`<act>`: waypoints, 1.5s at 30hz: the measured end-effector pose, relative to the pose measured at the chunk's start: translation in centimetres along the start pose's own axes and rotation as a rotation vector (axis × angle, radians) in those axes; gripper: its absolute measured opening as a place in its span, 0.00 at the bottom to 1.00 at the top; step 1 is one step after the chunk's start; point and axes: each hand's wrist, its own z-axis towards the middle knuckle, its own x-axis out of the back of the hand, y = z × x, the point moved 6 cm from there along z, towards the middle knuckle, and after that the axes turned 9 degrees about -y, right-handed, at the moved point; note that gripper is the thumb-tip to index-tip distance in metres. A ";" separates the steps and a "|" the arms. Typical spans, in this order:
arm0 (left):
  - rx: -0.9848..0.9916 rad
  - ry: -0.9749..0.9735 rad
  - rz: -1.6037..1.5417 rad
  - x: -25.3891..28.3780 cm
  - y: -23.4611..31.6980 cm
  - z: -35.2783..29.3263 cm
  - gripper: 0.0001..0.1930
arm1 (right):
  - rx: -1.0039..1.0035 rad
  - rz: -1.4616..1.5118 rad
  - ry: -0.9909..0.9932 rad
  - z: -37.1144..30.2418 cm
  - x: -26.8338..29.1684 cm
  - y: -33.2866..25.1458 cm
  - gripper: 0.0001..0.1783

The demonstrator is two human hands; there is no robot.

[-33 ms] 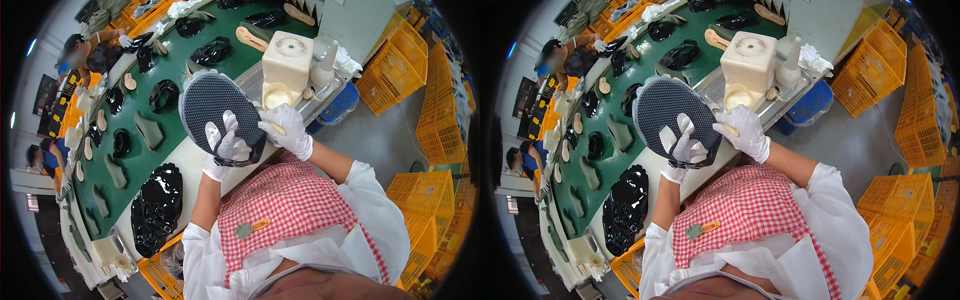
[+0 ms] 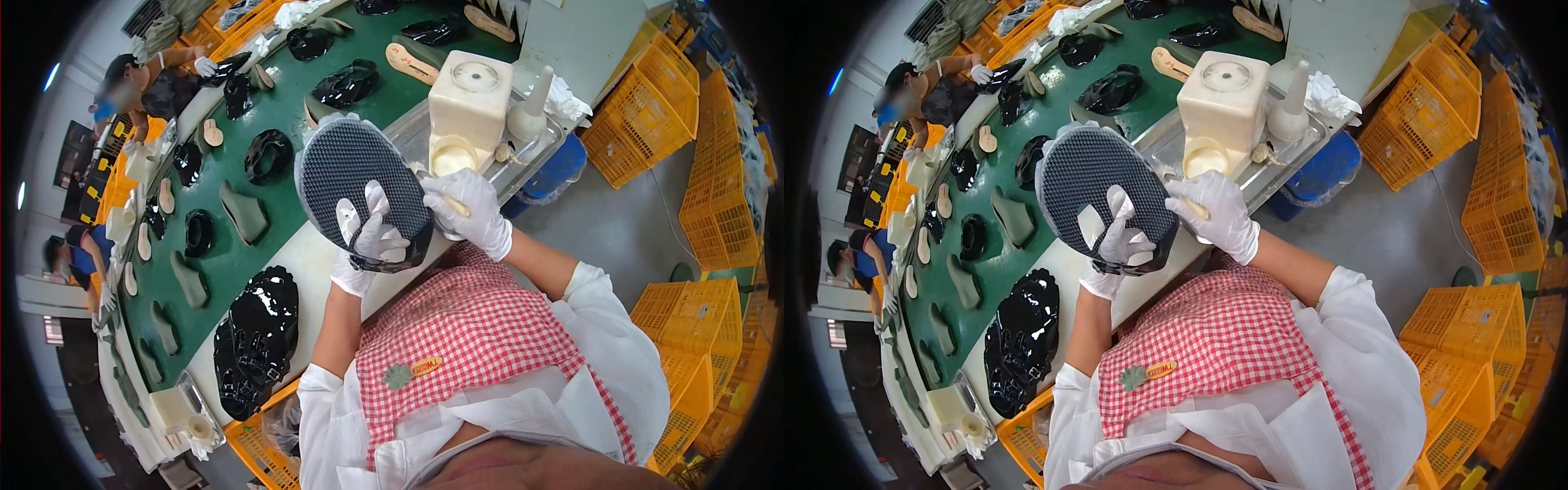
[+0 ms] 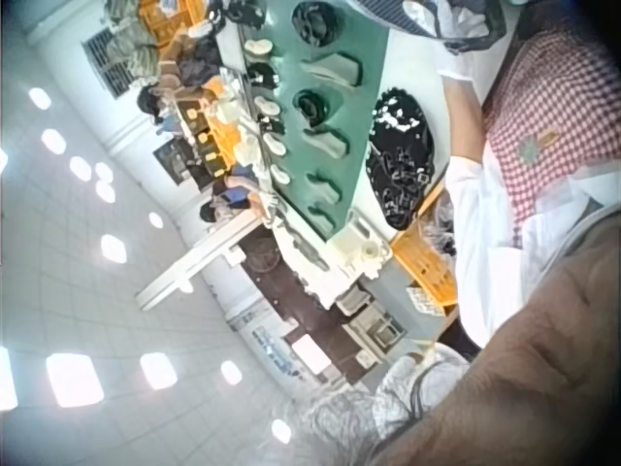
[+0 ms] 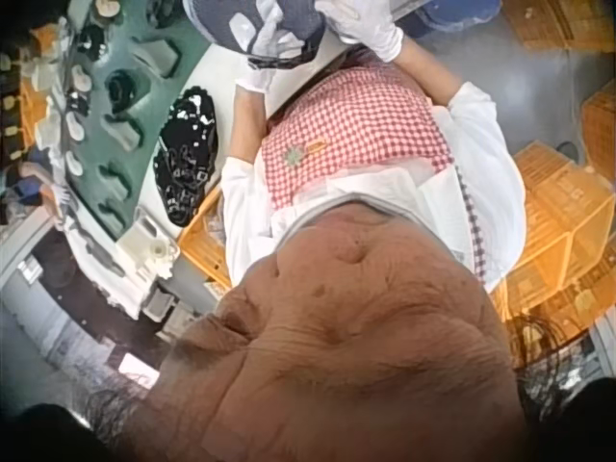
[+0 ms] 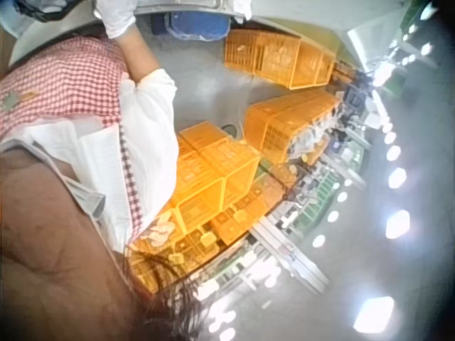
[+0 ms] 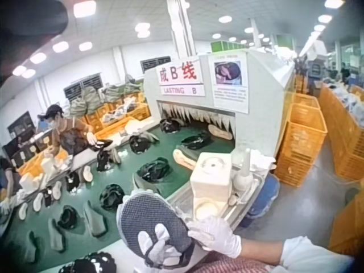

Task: The person takes shoe components from a basket, dips a brush into glue, and paints the glue onto the shoe uppers.

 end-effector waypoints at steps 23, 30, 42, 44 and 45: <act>-0.078 0.074 0.179 2.3 0.0 -1.8 0.26 | -0.147 0.335 -0.177 -2.0 0.2 -0.1 0.10; -0.152 -0.003 0.151 1.6 -0.5 -2.1 0.21 | -0.067 0.301 -0.109 0.5 1.1 -1.7 0.08; -0.182 -0.028 0.045 1.3 -0.2 -3.3 0.18 | -0.634 0.814 -0.523 -3.3 -2.1 1.1 0.08; -0.235 -0.105 -0.009 2.0 -0.6 -3.5 0.17 | -0.585 0.805 -0.487 -2.3 -1.3 -0.1 0.08; -0.319 -0.137 0.203 1.7 -0.3 -3.6 0.17 | -0.540 0.789 -0.440 -1.8 -0.8 -0.6 0.08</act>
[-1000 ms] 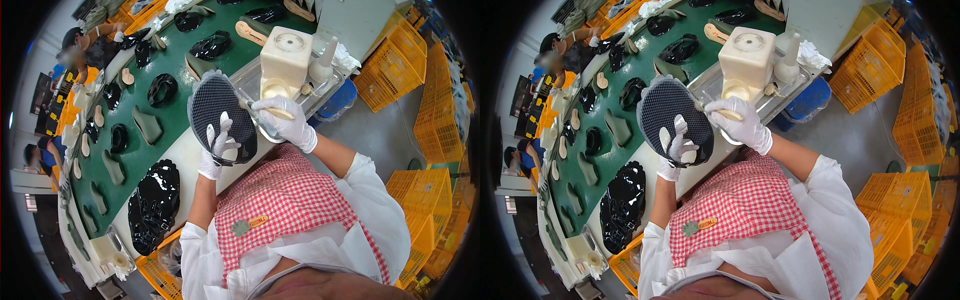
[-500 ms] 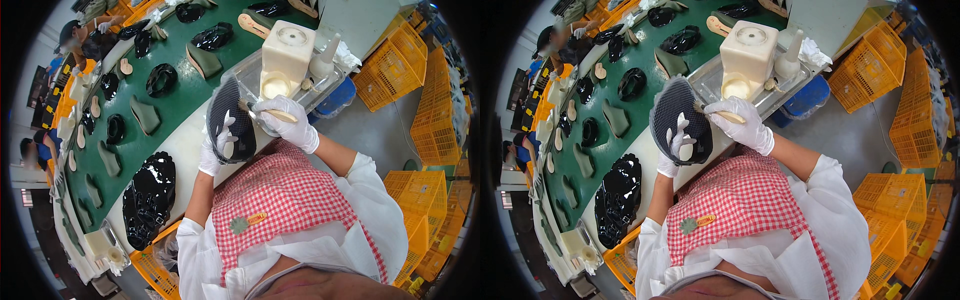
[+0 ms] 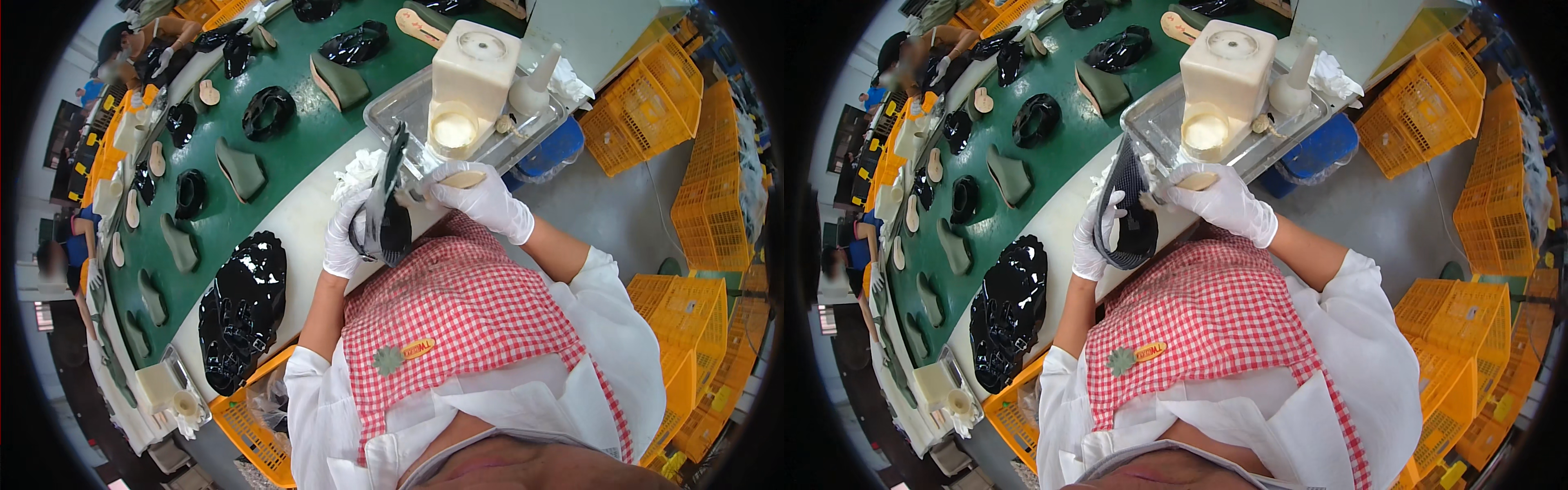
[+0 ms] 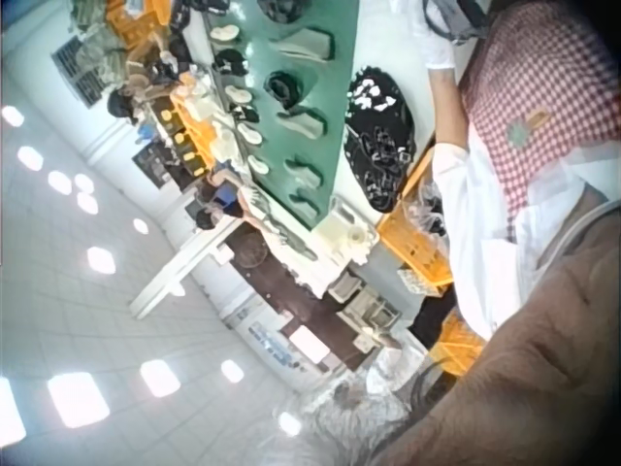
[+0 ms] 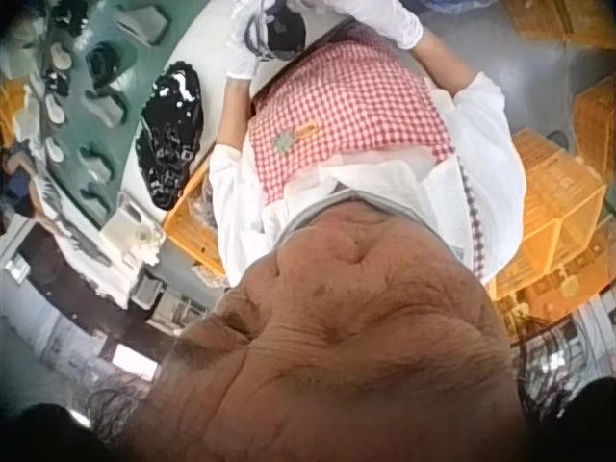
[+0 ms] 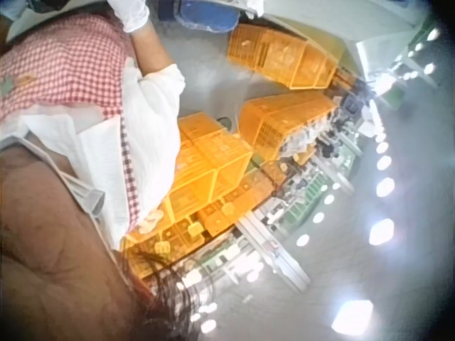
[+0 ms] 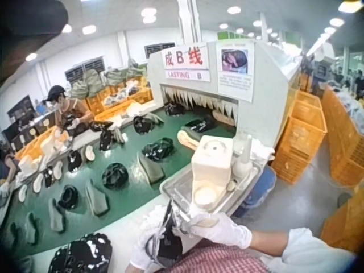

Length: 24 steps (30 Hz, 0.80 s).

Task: The person takes shoe components from a basket, dips a brush into glue, and paints the glue onto the shoe uppers.

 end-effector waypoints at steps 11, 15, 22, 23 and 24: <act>-0.193 -0.057 0.562 -0.1 0.9 0.2 0.18 | -0.172 0.005 -0.101 0.1 -1.9 0.5 0.08; -0.255 -0.028 0.565 0.2 1.1 0.2 0.18 | -0.269 0.191 -0.146 -0.3 -2.3 1.5 0.09; -0.344 -0.021 0.574 0.2 1.5 0.3 0.19 | -0.269 0.372 -0.209 -0.8 -2.1 0.8 0.08; -0.277 0.034 0.440 1.0 1.0 0.1 0.18 | -0.278 0.386 -0.231 -0.7 -2.1 0.5 0.08; -0.208 0.084 0.303 1.5 0.6 0.0 0.18 | -0.287 0.402 -0.247 -0.8 -2.0 0.5 0.08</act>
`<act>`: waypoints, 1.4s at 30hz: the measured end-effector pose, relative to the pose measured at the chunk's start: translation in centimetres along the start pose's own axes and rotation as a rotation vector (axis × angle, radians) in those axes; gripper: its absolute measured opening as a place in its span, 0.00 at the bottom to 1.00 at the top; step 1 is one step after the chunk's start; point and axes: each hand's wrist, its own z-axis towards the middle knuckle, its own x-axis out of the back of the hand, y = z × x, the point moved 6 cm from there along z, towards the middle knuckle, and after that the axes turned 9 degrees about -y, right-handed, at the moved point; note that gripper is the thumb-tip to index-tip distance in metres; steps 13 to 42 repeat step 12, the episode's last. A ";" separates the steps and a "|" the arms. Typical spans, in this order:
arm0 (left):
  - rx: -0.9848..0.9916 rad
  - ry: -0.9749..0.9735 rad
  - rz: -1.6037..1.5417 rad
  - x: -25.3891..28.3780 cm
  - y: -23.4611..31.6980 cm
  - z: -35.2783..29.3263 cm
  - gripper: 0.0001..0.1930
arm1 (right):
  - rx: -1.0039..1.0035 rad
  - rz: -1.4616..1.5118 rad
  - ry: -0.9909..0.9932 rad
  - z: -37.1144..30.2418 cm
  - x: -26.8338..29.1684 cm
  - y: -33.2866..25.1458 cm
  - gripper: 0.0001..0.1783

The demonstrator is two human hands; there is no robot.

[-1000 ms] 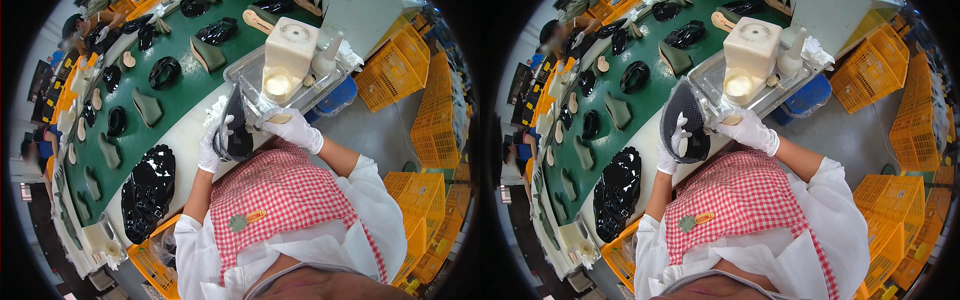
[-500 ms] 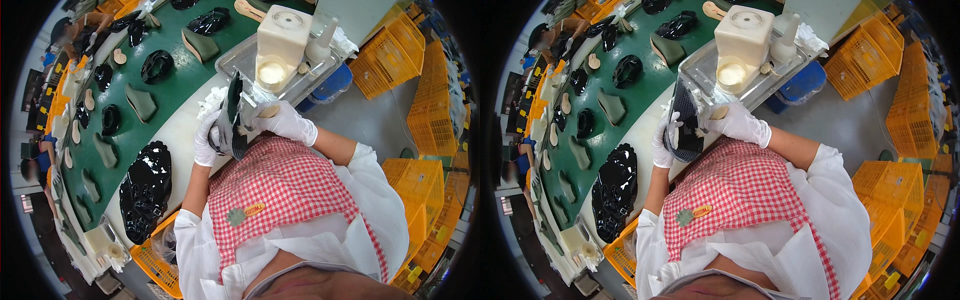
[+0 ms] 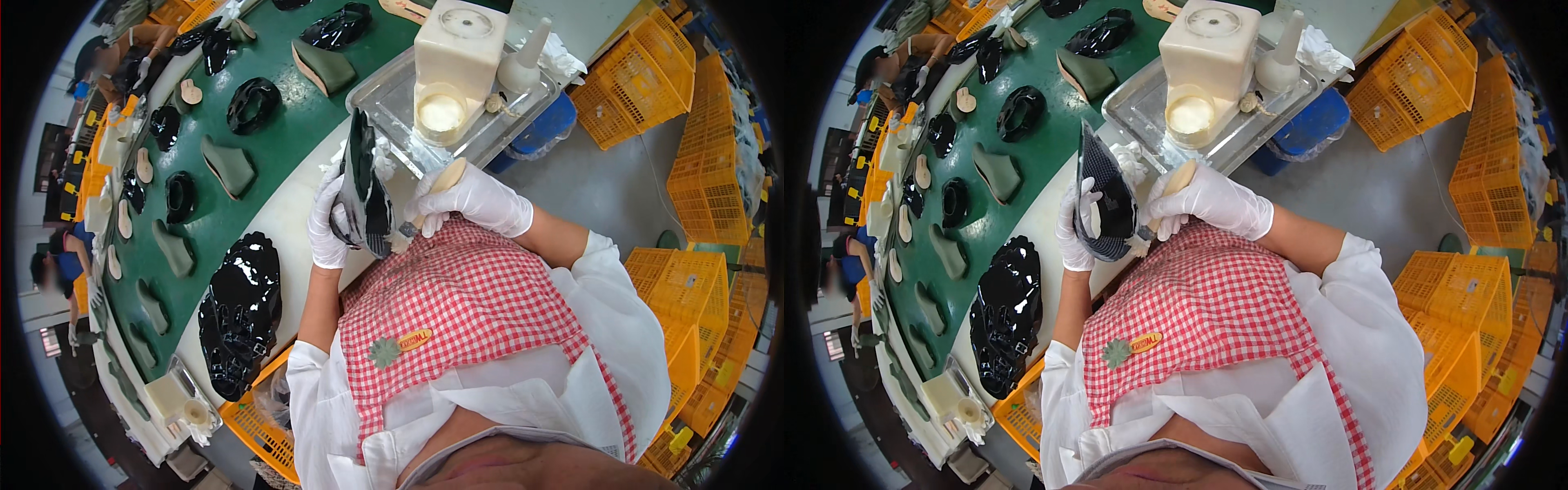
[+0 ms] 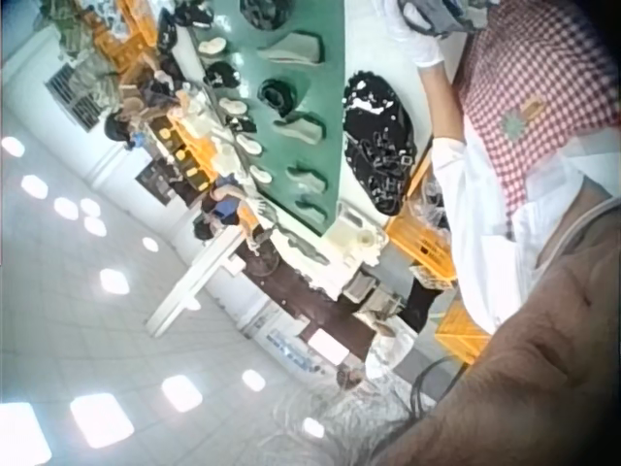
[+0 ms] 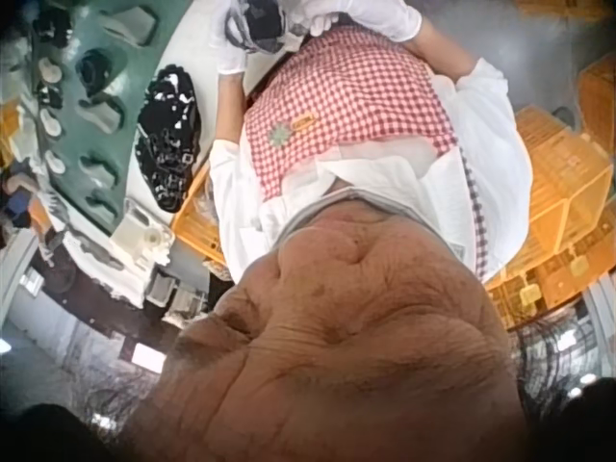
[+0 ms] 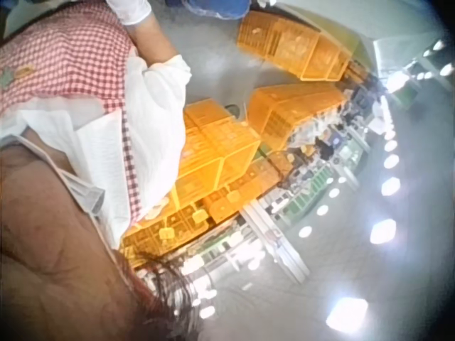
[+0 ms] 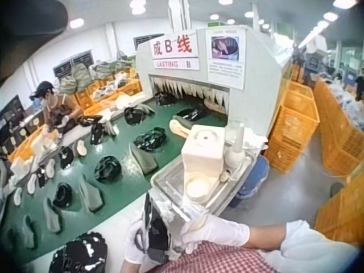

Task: The person takes shoe components from a basket, dips a brush into glue, and paints the glue onto the shoe uppers.

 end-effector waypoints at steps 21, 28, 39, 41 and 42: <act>0.272 0.086 -0.013 0.3 1.8 0.3 0.29 | 0.181 -0.182 0.217 2.2 3.2 -0.2 0.09; 0.272 0.086 -0.013 0.3 1.8 0.3 0.29 | 0.181 -0.182 0.217 2.2 3.2 -0.2 0.09; 0.272 0.086 -0.013 0.3 1.8 0.3 0.29 | 0.181 -0.182 0.217 2.2 3.2 -0.2 0.09; 0.272 0.086 -0.013 0.3 1.8 0.3 0.29 | 0.181 -0.182 0.217 2.2 3.2 -0.2 0.09; 0.272 0.086 -0.013 0.3 1.8 0.3 0.29 | 0.181 -0.182 0.217 2.2 3.2 -0.2 0.09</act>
